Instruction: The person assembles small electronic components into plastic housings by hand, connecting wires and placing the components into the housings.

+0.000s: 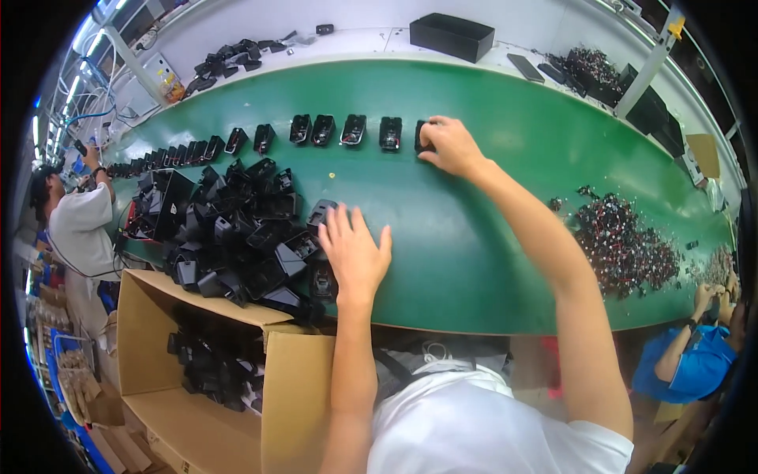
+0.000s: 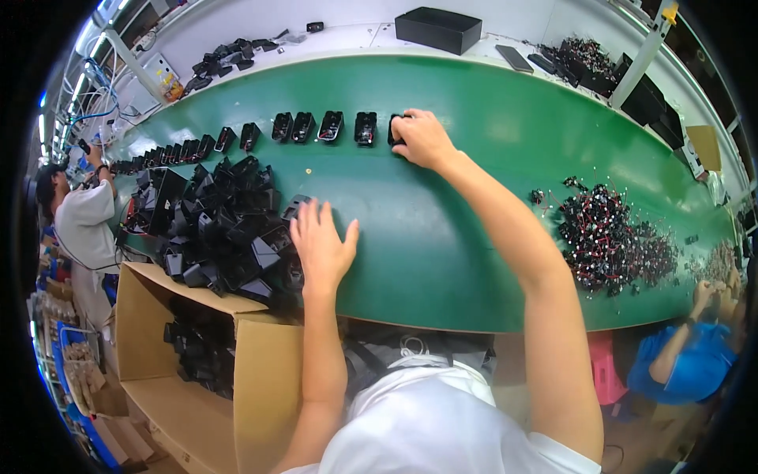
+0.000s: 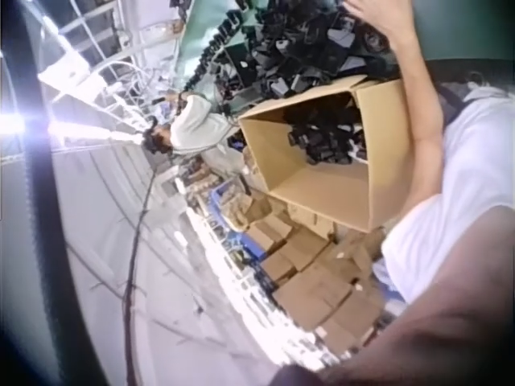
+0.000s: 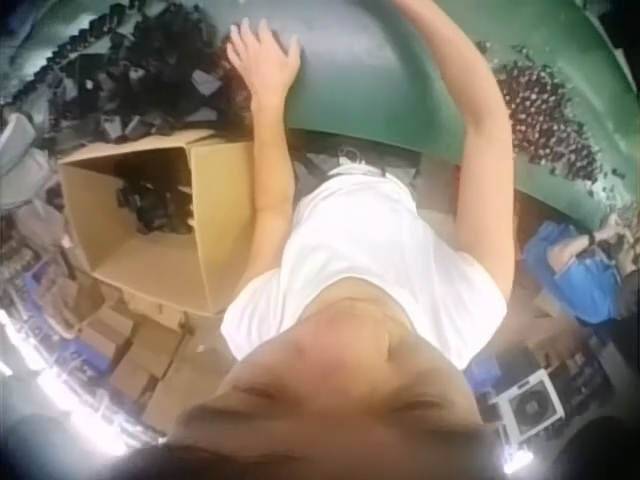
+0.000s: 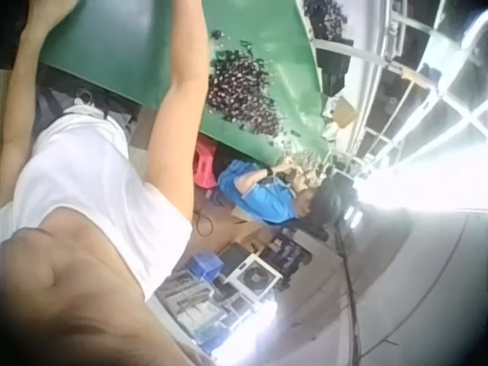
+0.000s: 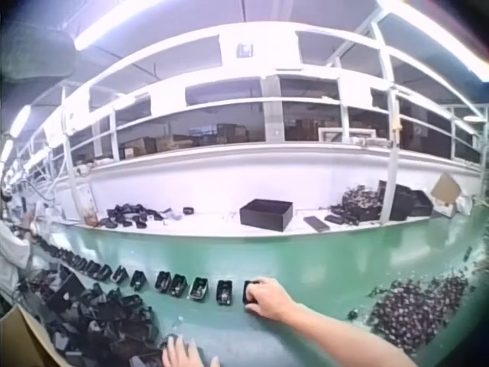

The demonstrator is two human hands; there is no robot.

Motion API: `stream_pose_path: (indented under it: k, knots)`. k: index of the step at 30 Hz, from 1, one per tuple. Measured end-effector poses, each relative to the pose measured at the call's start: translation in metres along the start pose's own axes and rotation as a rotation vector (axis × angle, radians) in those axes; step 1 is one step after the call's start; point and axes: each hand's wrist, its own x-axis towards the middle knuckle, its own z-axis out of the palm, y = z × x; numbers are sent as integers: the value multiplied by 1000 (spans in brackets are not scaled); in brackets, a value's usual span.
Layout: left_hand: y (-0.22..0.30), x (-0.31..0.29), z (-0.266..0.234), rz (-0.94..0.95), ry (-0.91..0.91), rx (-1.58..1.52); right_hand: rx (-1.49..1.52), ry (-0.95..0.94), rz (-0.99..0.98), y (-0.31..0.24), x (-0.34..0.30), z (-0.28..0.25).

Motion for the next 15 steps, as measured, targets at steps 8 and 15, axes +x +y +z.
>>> stream_pose_path:
  k: [8, 15]
  knots:
    - [-14, 10, -23, -16, 38, -66, -85, -119, -63, -10, -8, -13]
    - [-31, 10, -17, -127, -144, 93, -165, -515, 239, -41, -115, -161]
